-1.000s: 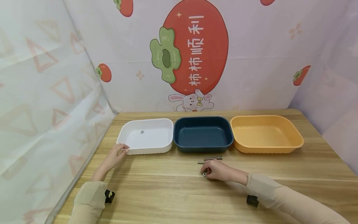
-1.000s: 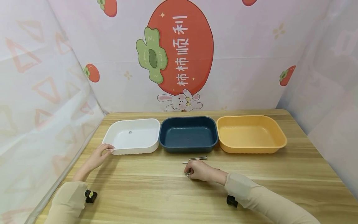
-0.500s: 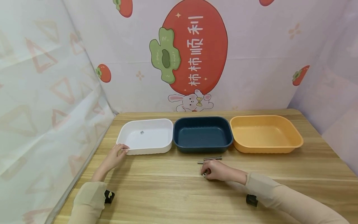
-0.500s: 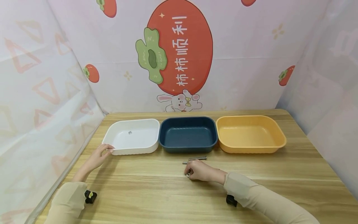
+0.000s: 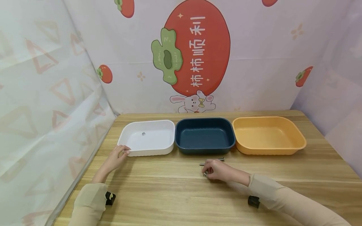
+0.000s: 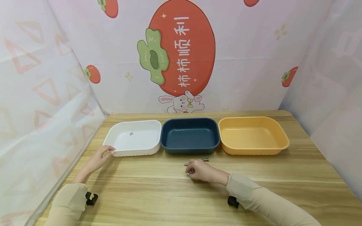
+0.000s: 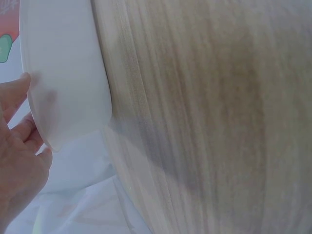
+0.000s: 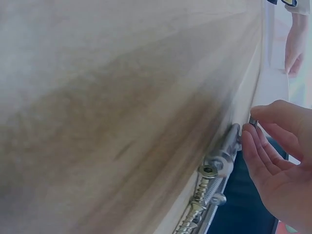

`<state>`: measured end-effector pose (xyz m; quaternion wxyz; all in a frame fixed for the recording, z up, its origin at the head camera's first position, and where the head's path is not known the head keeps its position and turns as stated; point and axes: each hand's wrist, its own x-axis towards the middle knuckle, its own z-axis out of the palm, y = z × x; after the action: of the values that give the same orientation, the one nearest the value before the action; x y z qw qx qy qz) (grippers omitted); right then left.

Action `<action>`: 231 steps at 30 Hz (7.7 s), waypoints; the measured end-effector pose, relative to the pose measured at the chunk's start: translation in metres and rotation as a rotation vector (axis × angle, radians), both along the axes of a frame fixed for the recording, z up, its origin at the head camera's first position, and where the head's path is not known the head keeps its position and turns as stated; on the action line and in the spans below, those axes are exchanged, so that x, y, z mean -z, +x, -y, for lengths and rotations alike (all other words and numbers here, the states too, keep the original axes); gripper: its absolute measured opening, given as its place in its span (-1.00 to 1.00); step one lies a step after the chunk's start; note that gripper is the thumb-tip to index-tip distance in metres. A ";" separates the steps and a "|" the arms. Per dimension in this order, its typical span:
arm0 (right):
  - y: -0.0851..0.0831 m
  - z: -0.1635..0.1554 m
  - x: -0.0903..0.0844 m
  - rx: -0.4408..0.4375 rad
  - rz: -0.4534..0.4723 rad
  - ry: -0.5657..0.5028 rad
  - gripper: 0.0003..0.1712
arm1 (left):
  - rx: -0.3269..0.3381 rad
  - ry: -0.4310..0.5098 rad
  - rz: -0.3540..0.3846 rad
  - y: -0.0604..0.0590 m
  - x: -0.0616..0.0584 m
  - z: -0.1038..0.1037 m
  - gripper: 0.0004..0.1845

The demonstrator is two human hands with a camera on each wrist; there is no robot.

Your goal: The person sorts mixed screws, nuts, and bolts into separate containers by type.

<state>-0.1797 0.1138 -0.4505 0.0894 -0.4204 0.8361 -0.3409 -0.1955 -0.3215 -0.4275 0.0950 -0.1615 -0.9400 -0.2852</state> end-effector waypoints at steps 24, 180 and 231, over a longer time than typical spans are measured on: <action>-0.007 0.024 -0.022 0.022 0.001 -0.036 -0.84 | 0.011 -0.006 -0.016 0.000 0.002 0.001 -0.92; 0.019 -0.027 -0.026 0.201 0.032 -0.019 -0.78 | 0.326 0.190 -0.149 -0.012 -0.010 -0.178 -0.85; 0.017 -0.029 0.005 0.107 -0.006 0.001 -0.78 | 0.420 -0.070 -0.130 -0.024 0.000 -0.204 -0.84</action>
<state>-0.1628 0.1428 -0.4552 0.0685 -0.3763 0.8577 -0.3435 -0.2197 -0.1174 -0.4273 0.0883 -0.3749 -0.8869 -0.2550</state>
